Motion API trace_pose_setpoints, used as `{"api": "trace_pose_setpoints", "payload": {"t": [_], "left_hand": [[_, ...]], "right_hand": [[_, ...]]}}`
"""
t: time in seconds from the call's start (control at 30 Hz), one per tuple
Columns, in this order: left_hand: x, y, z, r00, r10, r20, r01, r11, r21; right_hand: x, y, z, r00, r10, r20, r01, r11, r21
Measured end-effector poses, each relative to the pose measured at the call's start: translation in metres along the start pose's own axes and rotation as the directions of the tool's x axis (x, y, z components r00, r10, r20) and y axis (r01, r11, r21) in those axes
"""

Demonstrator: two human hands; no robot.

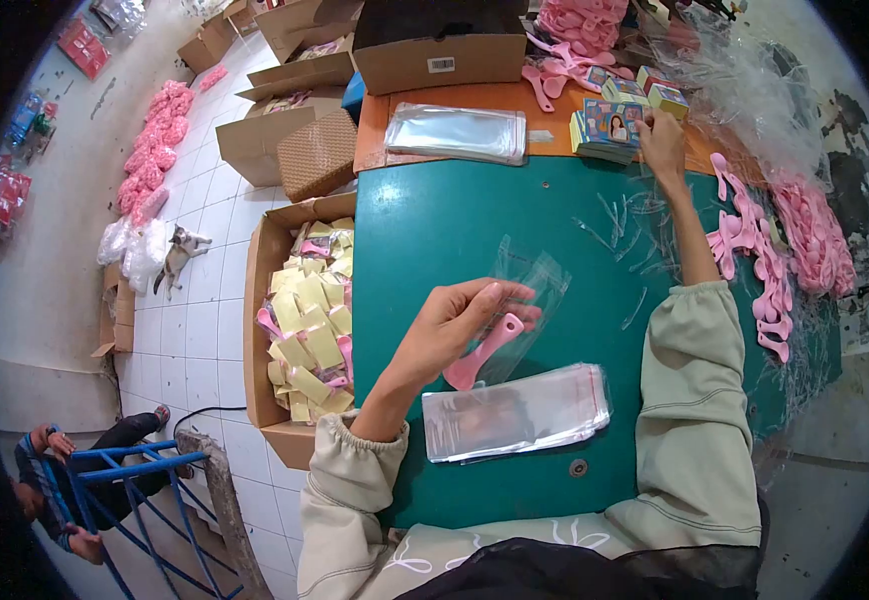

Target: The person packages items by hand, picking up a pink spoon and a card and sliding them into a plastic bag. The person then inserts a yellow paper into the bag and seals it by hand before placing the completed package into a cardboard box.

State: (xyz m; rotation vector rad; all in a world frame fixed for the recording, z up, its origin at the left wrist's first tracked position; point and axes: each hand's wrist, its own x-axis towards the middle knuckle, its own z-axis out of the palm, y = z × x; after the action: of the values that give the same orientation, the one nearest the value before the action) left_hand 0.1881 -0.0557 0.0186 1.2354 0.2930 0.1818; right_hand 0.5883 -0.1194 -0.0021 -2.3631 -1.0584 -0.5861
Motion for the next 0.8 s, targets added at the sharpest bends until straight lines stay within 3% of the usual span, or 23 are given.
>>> {"api": "trace_pose_setpoints", "payload": {"t": [0.07,0.17,0.23,0.3,0.4,0.57,0.67,0.8], "left_hand": [[0.001,0.003,-0.002,1.000,-0.009,0.007,0.009,1.000,-0.008],[-0.001,0.017,-0.002,0.996,-0.063,0.056,0.061,0.998,0.031],[-0.001,0.020,-0.001,0.995,-0.072,0.062,0.070,0.997,0.034],[0.000,0.020,-0.001,0.994,-0.078,0.077,0.075,0.996,0.045],[0.001,0.016,0.000,0.993,-0.073,0.094,0.064,0.993,0.097],[-0.002,0.018,0.003,0.993,-0.047,0.105,0.029,0.986,0.161],[-0.006,0.021,0.007,0.997,-0.033,0.065,0.028,0.997,0.067],[-0.004,0.014,0.001,0.997,-0.016,0.076,-0.014,0.928,0.372]], "right_hand": [[-0.006,-0.004,-0.014,0.998,-0.004,-0.061,0.010,0.994,0.111],[-0.031,-0.043,-0.080,0.942,-0.025,0.335,-0.195,0.772,0.605],[-0.065,-0.080,-0.122,0.902,-0.133,0.410,-0.242,0.629,0.739],[-0.095,-0.105,-0.154,0.868,-0.185,0.462,-0.284,0.578,0.765],[-0.121,-0.125,-0.180,0.791,-0.198,0.579,-0.351,0.628,0.694],[-0.128,-0.136,-0.186,0.783,-0.261,0.564,-0.234,0.718,0.656],[-0.130,-0.136,-0.186,0.797,-0.295,0.527,-0.141,0.758,0.637],[-0.133,-0.139,-0.185,0.793,-0.332,0.511,-0.100,0.757,0.646]]}}
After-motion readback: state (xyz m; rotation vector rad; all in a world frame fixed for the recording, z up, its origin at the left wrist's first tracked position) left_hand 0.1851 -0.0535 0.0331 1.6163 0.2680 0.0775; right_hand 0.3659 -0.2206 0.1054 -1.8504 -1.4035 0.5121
